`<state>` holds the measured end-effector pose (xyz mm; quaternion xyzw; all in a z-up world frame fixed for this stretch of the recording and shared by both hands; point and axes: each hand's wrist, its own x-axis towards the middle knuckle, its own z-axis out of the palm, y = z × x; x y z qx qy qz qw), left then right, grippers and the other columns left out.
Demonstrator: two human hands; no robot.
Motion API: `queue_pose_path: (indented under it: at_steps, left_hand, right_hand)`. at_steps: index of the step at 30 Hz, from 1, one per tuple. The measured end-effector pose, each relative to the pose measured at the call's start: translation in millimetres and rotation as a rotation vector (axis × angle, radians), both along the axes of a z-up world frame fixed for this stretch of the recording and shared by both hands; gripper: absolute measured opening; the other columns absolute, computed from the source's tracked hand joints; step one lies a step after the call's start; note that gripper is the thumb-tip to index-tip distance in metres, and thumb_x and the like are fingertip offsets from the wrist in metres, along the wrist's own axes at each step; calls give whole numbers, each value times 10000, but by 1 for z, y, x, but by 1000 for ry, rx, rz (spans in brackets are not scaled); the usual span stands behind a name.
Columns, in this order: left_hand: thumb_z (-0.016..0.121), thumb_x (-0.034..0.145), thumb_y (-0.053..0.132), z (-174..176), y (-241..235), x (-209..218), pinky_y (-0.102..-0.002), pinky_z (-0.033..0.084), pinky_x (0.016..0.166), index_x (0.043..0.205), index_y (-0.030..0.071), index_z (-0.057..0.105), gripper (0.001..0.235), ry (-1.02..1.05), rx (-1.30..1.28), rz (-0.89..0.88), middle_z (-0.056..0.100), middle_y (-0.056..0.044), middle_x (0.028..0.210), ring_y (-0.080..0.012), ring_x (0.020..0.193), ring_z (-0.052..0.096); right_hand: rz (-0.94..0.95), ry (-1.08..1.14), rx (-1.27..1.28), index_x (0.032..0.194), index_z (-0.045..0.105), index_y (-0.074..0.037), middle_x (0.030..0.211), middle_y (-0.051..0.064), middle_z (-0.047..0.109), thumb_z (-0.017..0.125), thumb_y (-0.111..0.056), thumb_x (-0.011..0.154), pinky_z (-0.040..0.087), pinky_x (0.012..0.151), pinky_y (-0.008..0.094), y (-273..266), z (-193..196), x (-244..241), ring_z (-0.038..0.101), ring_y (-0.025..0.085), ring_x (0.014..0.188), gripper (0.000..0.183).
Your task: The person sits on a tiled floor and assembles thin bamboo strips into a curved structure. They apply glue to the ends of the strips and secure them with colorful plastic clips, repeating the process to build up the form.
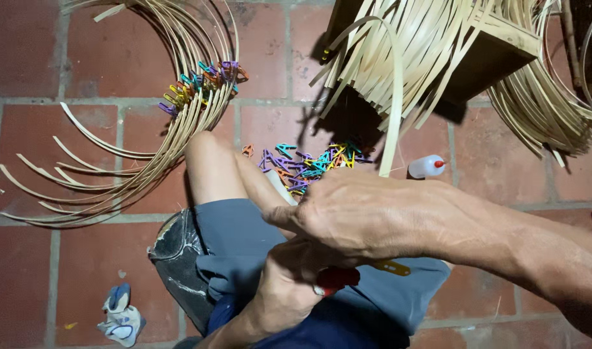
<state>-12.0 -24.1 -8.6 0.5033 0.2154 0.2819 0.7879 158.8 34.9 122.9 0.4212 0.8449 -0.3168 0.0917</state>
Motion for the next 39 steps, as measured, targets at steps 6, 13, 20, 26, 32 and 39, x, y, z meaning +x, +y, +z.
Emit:
queue_pose_path:
  at_steps: [6, 13, 20, 26, 32, 39]
  left_hand:
    - [738, 909, 10, -11, 19, -14, -296, 567, 857, 1088, -20, 720, 182, -39, 237, 139, 748, -100, 1049, -159, 952, 700]
    - [719, 902, 55, -25, 69, -65, -363, 597, 894, 1063, -22, 729, 179, 173, 718, 453, 752, -112, 1040, -215, 952, 721]
    - [702, 916, 18, -3, 190, -185, -393, 514, 822, 1023, 1, 732, 113, 871, 1337, 721, 704, -98, 955, -226, 893, 635]
    - [689, 928, -13, -25, 304, -210, -420, 442, 761, 989, 21, 735, 84, 1168, 1609, 682, 663, -85, 883, -237, 843, 561]
    - [646, 953, -59, -172, 375, -184, -426, 419, 699, 998, 24, 726, 123, 982, 1532, 668, 637, -102, 903, -263, 864, 528]
    - [584, 687, -119, -293, 368, -171, -503, 493, 820, 916, -54, 705, 267, 1075, 1293, 482, 643, -217, 870, -381, 844, 572]
  right_hand:
    - [-213, 365, 509, 1453, 467, -1, 1019, 208, 654, 761, -528, 774, 546, 666, 392, -29, 16, 46, 680, 281, 869, 908]
    - [-1294, 1089, 816, 1349, 674, 10, 939, 197, 709, 617, -229, 1156, 616, 716, 367, -76, -165, 133, 721, 183, 774, 313]
    - [-1793, 811, 334, 1220, 691, 61, 1017, 104, 724, 643, -116, 1007, 531, 730, 272, -165, -406, 147, 649, 137, 839, 281]
    - [-1740, 571, 367, 1246, 697, 59, 1088, 155, 750, 645, -148, 992, 539, 855, 315, -184, -440, 142, 692, 190, 959, 332]
    - [-1771, 218, 244, 1268, 715, -4, 1048, 211, 768, 661, -201, 975, 541, 858, 365, -162, -414, 128, 729, 258, 967, 358]
    - [-1742, 267, 325, 1242, 715, 6, 1078, 208, 764, 648, -214, 982, 551, 863, 356, -167, -416, 123, 737, 269, 978, 347]
